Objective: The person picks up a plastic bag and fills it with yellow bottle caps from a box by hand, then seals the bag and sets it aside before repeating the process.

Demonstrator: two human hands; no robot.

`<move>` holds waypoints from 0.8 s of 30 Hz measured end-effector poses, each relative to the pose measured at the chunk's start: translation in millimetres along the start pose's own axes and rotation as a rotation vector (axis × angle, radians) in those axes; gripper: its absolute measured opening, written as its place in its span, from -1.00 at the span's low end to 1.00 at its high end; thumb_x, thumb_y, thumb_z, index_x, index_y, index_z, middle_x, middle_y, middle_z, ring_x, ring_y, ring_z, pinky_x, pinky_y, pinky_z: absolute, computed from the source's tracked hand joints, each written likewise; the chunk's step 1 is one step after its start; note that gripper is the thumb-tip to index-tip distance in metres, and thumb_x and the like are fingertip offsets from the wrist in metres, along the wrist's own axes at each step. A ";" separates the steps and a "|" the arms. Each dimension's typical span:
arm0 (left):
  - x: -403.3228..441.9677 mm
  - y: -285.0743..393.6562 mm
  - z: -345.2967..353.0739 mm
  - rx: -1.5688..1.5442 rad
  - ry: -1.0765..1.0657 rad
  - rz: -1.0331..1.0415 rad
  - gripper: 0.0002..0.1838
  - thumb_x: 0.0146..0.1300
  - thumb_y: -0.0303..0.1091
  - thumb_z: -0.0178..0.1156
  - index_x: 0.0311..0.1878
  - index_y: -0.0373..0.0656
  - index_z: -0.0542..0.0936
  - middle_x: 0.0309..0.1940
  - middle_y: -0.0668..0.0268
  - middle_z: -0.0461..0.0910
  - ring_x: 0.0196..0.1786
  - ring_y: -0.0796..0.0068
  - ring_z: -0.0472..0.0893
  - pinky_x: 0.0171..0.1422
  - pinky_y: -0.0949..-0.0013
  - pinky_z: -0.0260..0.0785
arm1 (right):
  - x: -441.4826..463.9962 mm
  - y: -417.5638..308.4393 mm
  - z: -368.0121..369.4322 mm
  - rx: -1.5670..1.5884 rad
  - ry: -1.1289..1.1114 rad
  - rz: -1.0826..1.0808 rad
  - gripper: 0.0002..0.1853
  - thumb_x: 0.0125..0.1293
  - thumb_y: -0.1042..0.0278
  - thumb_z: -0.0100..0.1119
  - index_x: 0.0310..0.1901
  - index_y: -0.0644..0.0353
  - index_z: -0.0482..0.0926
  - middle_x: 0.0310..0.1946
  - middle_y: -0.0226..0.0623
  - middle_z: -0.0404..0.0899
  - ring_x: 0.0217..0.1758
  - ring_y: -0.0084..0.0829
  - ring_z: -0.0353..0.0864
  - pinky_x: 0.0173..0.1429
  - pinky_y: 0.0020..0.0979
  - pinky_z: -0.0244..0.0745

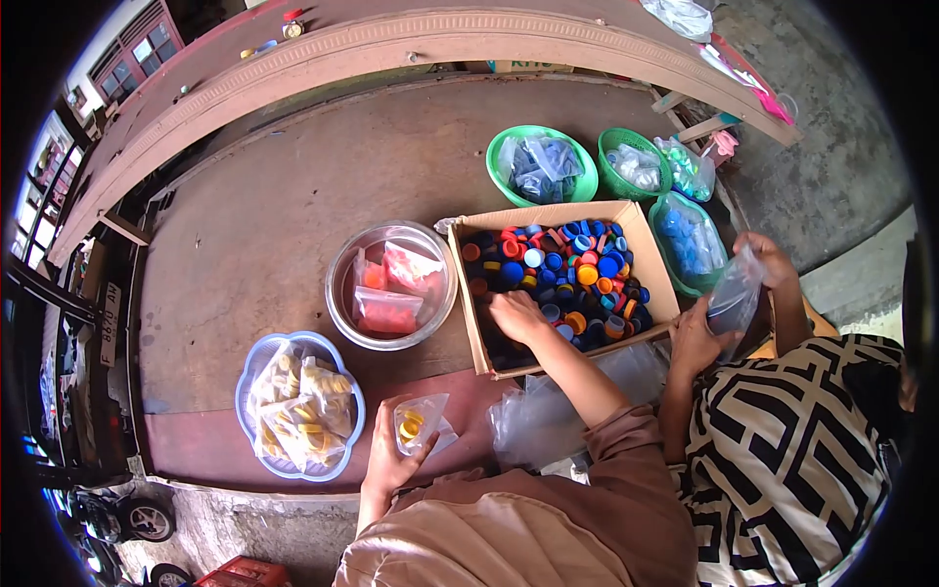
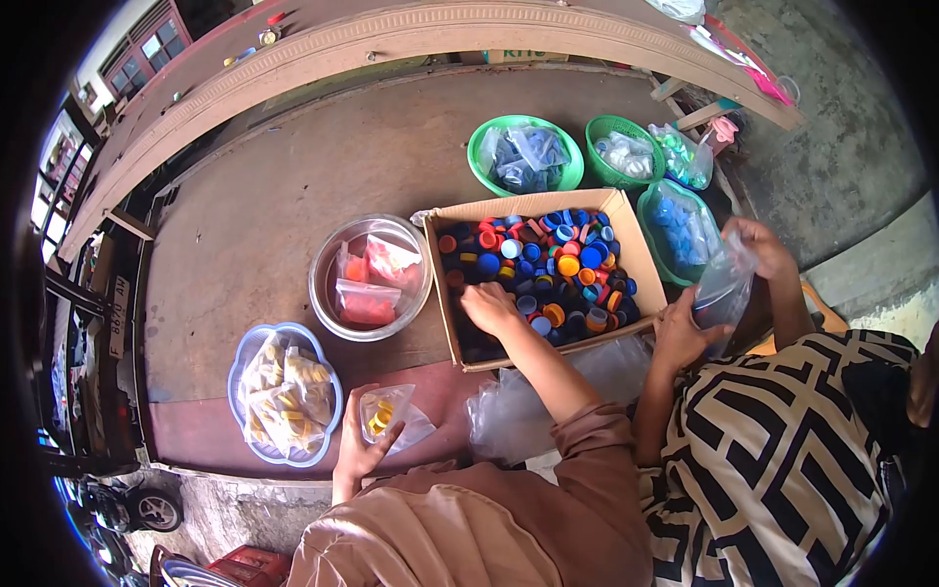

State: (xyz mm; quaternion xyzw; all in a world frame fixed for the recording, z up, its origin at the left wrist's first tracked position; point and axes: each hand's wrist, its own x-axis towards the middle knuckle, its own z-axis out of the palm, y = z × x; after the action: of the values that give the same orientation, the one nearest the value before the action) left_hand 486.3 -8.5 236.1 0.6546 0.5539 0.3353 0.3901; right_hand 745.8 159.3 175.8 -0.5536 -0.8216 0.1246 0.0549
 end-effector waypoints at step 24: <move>-7.8 -1.8 -12.4 -0.033 0.051 0.032 -0.33 -0.13 -0.37 0.39 0.08 -0.29 0.31 -0.07 0.04 0.40 0.01 0.08 0.45 0.11 0.20 0.31 | -11.4 15.6 -18.4 0.778 0.362 0.103 -0.87 -0.04 0.61 0.27 -0.40 0.31 0.54 -0.54 -0.37 0.54 -0.40 -0.65 0.54 -0.27 -0.58 0.49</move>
State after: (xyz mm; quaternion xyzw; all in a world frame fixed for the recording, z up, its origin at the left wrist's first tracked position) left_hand 473.4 -14.3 240.2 0.6481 0.5477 0.3671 0.3811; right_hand 768.4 157.0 189.9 -0.5450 -0.6616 0.3287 0.3965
